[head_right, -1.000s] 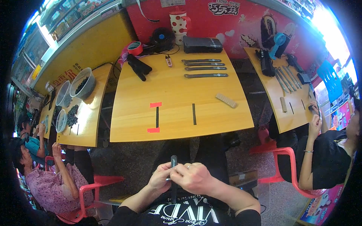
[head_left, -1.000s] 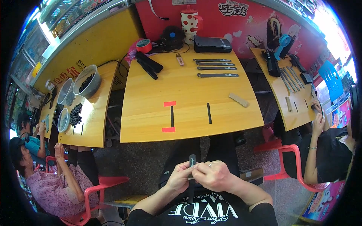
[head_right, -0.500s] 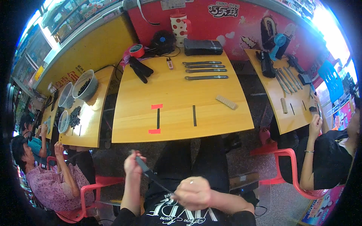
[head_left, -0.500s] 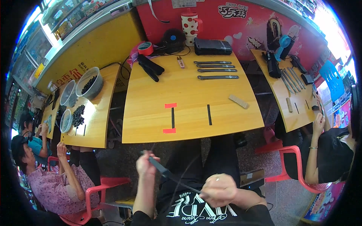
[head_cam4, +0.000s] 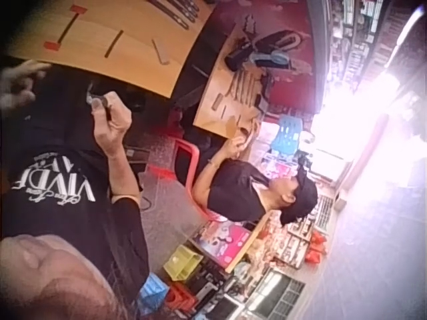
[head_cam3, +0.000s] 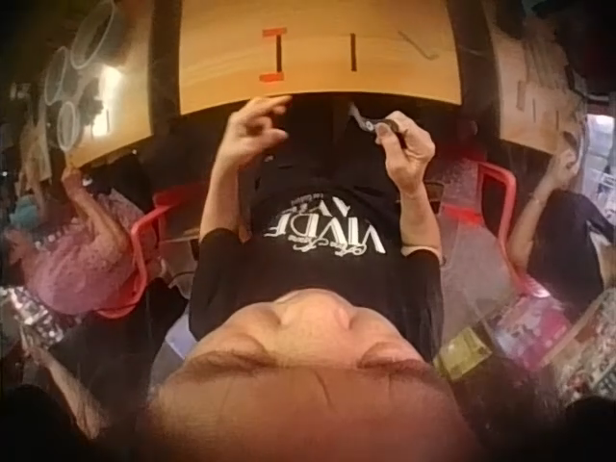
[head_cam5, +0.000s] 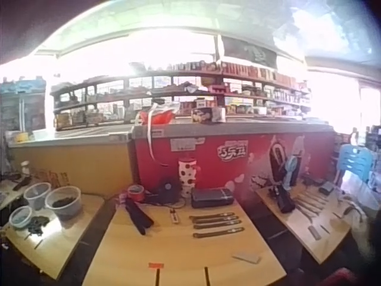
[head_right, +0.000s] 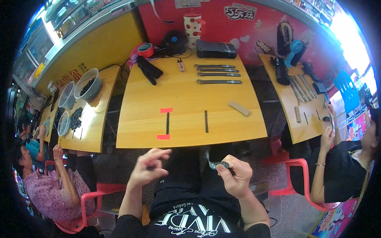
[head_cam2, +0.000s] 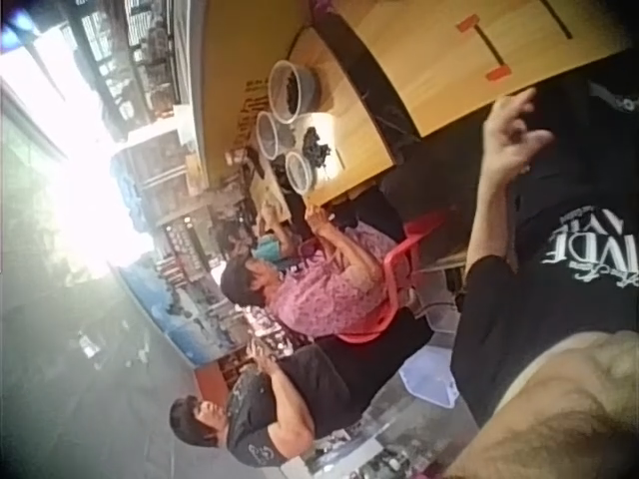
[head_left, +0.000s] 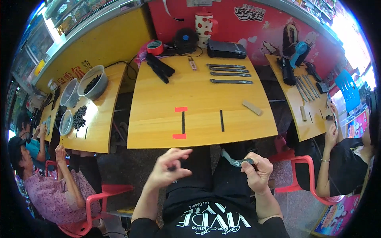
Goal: Assembling grey fabric strips with black plastic connectors and attaching them to hair clip bases.
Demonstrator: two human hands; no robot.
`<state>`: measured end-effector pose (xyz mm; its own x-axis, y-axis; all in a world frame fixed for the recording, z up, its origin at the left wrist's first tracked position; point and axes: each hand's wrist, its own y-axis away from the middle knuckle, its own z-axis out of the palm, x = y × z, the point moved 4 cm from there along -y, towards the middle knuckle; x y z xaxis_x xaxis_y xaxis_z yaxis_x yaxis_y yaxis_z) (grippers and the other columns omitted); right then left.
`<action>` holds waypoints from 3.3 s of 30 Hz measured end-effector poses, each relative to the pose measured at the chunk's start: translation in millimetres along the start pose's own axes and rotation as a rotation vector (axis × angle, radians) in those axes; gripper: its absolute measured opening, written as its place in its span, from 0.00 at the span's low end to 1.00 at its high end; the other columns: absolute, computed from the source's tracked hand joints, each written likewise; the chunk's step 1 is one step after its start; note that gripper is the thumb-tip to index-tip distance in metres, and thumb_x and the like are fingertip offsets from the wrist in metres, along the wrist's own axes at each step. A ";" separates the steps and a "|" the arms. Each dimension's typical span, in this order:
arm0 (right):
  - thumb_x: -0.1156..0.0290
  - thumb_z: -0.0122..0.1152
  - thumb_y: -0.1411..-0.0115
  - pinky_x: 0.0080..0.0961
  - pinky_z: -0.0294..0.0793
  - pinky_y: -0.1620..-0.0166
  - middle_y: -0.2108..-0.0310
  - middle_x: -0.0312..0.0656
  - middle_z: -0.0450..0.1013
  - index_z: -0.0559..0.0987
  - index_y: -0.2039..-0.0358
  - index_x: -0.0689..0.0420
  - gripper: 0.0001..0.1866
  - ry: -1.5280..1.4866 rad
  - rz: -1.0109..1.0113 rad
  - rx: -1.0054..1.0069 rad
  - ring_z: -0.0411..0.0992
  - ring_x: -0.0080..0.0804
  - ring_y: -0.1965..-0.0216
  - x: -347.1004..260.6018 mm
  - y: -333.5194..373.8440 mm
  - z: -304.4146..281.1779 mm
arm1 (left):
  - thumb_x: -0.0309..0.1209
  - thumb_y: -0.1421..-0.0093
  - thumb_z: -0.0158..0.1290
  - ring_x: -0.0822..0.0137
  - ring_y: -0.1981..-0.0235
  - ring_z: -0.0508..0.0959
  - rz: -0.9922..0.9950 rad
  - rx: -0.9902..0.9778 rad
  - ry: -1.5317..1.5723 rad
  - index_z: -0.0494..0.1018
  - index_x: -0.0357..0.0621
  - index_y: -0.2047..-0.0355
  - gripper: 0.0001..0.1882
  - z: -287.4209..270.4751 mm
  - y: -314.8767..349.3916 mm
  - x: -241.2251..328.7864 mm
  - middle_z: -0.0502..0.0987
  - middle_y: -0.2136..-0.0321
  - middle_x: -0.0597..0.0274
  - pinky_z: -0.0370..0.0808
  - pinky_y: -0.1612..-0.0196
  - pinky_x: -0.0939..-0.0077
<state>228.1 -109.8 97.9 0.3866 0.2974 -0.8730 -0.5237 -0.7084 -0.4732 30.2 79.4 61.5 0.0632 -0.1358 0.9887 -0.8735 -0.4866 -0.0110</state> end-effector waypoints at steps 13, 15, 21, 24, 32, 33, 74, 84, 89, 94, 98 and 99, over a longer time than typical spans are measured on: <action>0.78 0.59 0.40 0.16 0.60 0.78 0.82 0.38 0.70 0.75 0.73 0.63 0.05 -0.261 0.057 0.182 0.64 0.20 0.82 6.5 -9.9 -48.6 | 0.31 0.45 0.62 0.72 0.65 0.76 -0.064 -0.298 -0.236 0.71 0.43 0.49 0.23 62.9 -54.2 7.1 0.74 0.60 0.58 0.75 0.67 0.80; 0.79 0.59 0.41 0.16 0.61 0.78 0.82 0.39 0.70 0.75 0.73 0.63 0.04 -0.280 0.006 0.129 0.64 0.21 0.81 4.4 -14.0 -50.6 | 0.31 0.45 0.63 0.72 0.66 0.75 -0.259 -0.247 -0.054 0.68 0.41 0.47 0.27 65.0 -59.5 -3.4 0.73 0.57 0.58 0.74 0.69 0.79; 0.80 0.59 0.42 0.18 0.61 0.77 0.81 0.40 0.70 0.75 0.74 0.64 0.05 -0.348 -0.018 0.085 0.66 0.24 0.80 -3.1 -25.1 -57.1 | 0.25 0.42 0.57 0.76 0.74 0.79 -0.331 -0.437 0.169 0.68 0.39 0.46 0.22 76.7 -74.0 17.4 0.75 0.54 0.55 0.69 0.79 0.87; 0.79 0.59 0.41 0.16 0.59 0.78 0.82 0.39 0.70 0.74 0.74 0.63 0.05 -0.357 0.008 0.125 0.64 0.21 0.81 1.6 -25.4 -64.6 | 0.30 0.40 0.56 0.75 0.81 0.77 -0.462 -0.455 0.200 0.79 0.39 0.66 0.07 81.7 -67.7 10.4 0.77 0.80 0.68 0.68 0.81 0.87; 0.81 0.61 0.44 0.12 0.58 0.78 0.80 0.31 0.70 0.76 0.72 0.62 0.02 -0.272 0.387 0.267 0.63 0.12 0.80 35.3 -37.8 -79.1 | 0.20 0.43 0.55 0.73 0.80 0.77 -0.471 -0.229 0.347 0.76 0.31 0.62 0.09 34.8 -87.1 30.9 0.76 0.78 0.60 0.70 0.82 0.85; 0.81 0.61 0.45 0.12 0.59 0.77 0.79 0.31 0.71 0.76 0.72 0.62 0.02 -0.203 0.448 0.234 0.64 0.12 0.79 41.6 -43.9 -80.6 | 0.19 0.44 0.55 0.72 0.80 0.78 -0.493 -0.180 0.269 0.76 0.30 0.62 0.09 29.9 -96.8 37.9 0.76 0.78 0.60 0.70 0.82 0.85; 0.79 0.51 0.40 0.24 0.71 0.69 0.75 0.42 0.74 0.77 0.57 0.61 0.11 0.570 0.164 0.061 0.72 0.26 0.75 112.6 -131.1 -91.7 | 0.38 0.31 0.41 0.65 0.83 0.75 -0.272 -0.042 0.501 0.66 0.38 0.55 0.15 25.1 -109.2 69.6 0.74 0.75 0.57 0.74 0.80 0.73; 0.81 0.51 0.39 0.13 0.67 0.74 0.74 0.32 0.72 0.79 0.55 0.58 0.13 -0.109 0.586 -0.171 0.68 0.15 0.75 54.7 56.5 37.6 | 0.38 0.31 0.42 0.69 0.75 0.77 -0.551 -0.088 0.921 0.63 0.36 0.42 0.22 80.5 -1.1 -41.9 0.75 0.71 0.60 0.76 0.72 0.77; 0.80 0.57 0.41 0.21 0.68 0.75 0.75 0.42 0.73 0.79 0.62 0.61 0.07 0.190 0.270 -0.123 0.72 0.29 0.78 25.6 46.7 62.3 | 0.43 0.30 0.36 0.68 0.86 0.71 -0.450 -0.109 0.950 0.62 0.37 0.42 0.25 76.1 3.0 -37.3 0.71 0.80 0.60 0.71 0.81 0.76; 0.79 0.59 0.45 0.31 0.69 0.75 0.77 0.44 0.70 0.77 0.66 0.60 0.05 0.428 0.134 -0.154 0.73 0.42 0.76 14.5 43.1 67.0 | 0.40 0.29 0.33 0.70 0.86 0.71 -0.471 -0.121 1.032 0.62 0.35 0.42 0.24 84.2 11.4 -34.1 0.71 0.81 0.61 0.69 0.81 0.79; 0.79 0.60 0.48 0.32 0.69 0.74 0.77 0.43 0.68 0.76 0.68 0.59 0.06 0.531 0.066 -0.159 0.72 0.41 0.75 11.5 44.2 69.4 | 0.39 0.29 0.33 0.71 0.86 0.69 -0.465 -0.135 1.045 0.61 0.35 0.42 0.23 85.6 13.4 -37.6 0.70 0.80 0.61 0.68 0.82 0.80; 0.80 0.60 0.49 0.32 0.70 0.74 0.77 0.43 0.68 0.76 0.68 0.59 0.07 0.567 0.056 -0.164 0.72 0.40 0.74 11.6 44.6 70.3 | 0.39 0.29 0.33 0.70 0.86 0.70 -0.461 -0.137 1.054 0.61 0.35 0.42 0.23 84.9 13.0 -38.3 0.71 0.80 0.61 0.69 0.82 0.79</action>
<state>155.9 -92.9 58.4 0.7309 -0.0993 -0.6752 -0.4478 -0.8164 -0.3646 57.4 5.0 10.9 0.0115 0.8481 0.5296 -0.9214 -0.1968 0.3351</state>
